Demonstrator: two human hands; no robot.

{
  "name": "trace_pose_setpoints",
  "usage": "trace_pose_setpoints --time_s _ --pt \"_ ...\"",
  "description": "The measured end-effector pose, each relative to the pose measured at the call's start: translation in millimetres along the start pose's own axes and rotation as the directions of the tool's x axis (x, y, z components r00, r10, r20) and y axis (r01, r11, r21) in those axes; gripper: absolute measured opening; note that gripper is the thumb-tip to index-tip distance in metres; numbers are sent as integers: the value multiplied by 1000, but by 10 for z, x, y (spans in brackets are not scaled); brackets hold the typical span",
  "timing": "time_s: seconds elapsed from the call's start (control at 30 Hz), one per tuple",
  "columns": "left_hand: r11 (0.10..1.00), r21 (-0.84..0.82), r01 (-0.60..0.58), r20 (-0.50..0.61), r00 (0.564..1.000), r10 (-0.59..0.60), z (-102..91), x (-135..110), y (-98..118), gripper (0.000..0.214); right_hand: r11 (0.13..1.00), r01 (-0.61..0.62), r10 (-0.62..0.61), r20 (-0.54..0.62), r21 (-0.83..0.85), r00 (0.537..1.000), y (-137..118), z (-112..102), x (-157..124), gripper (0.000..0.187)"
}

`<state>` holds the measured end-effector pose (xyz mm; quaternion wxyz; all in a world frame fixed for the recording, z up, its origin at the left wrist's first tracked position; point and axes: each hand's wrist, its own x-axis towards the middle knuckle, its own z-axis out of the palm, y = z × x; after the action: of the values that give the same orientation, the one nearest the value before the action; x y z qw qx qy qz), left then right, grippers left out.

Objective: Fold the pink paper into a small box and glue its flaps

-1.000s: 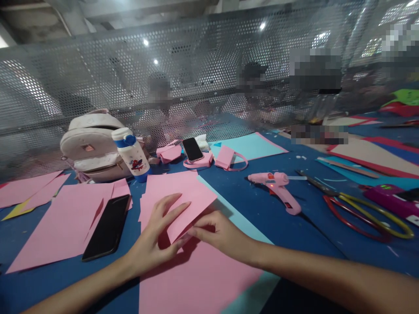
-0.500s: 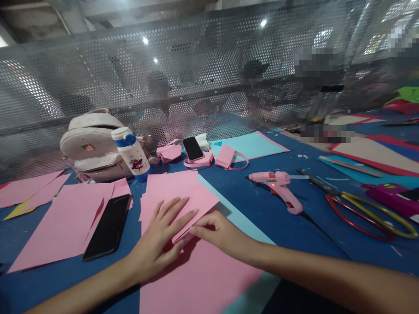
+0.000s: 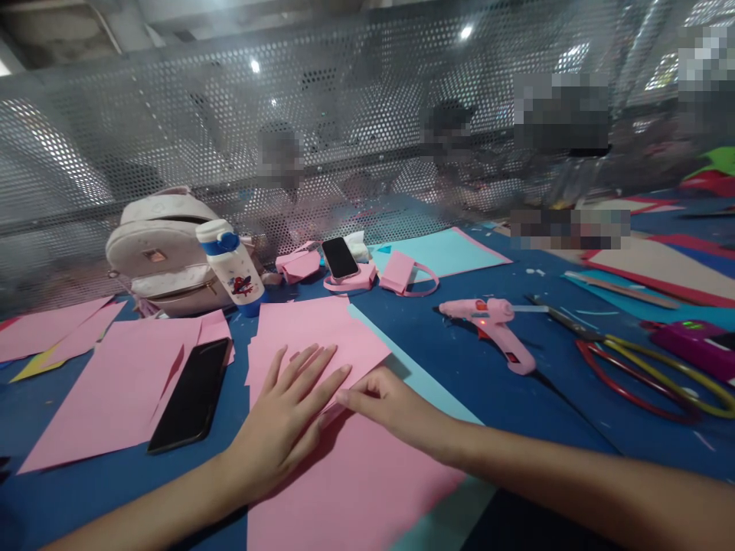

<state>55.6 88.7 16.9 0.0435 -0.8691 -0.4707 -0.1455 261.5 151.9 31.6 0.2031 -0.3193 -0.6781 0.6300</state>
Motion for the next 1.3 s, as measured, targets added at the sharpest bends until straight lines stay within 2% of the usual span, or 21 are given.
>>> trace_pose_setpoints --time_s 0.07,0.13,0.23,0.4,0.47,0.53,0.6,0.67,0.87,0.97,1.1,1.3 --pt "996 87 -32 -60 998 37 7 11 -8 63 997 -67 65 -70 -37 995 2 -2 -3 45" --pt "984 167 -67 -130 987 89 10 23 -15 58 987 -158 158 -103 -1 982 -2 -9 -11 42" --pt "968 229 -104 -209 966 153 16 36 -10 53 950 -234 250 -55 206 967 -15 -26 -24 30" --pt "950 286 -121 -254 947 197 64 57 21 50 879 -165 179 11 447 984 8 -78 -4 22" --pt "944 303 -128 -253 945 209 83 71 28 48 819 -219 230 47 530 972 28 -100 21 17" --pt "942 302 -144 -246 943 223 87 83 30 47 723 -298 298 107 623 948 46 -114 47 13" --pt "948 275 -160 -232 946 227 70 88 29 47 636 -345 312 179 690 933 62 -122 69 12" --pt "963 211 -170 -216 952 216 39 86 26 47 594 -372 294 238 713 926 76 -127 81 12" --pt "978 -151 -142 -171 978 116 -8 47 -26 49 588 -385 237 303 712 923 120 -143 67 5" --pt "961 -251 -113 -143 987 78 8 25 -71 52 554 -395 165 368 733 915 170 -128 72 13" --pt "944 -314 -101 -127 990 64 21 12 -106 54 476 -398 60 422 784 904 264 -80 98 19" --pt "946 -311 -95 -96 993 68 21 7 -135 52 383 -427 45 445 819 894 295 -74 86 18"
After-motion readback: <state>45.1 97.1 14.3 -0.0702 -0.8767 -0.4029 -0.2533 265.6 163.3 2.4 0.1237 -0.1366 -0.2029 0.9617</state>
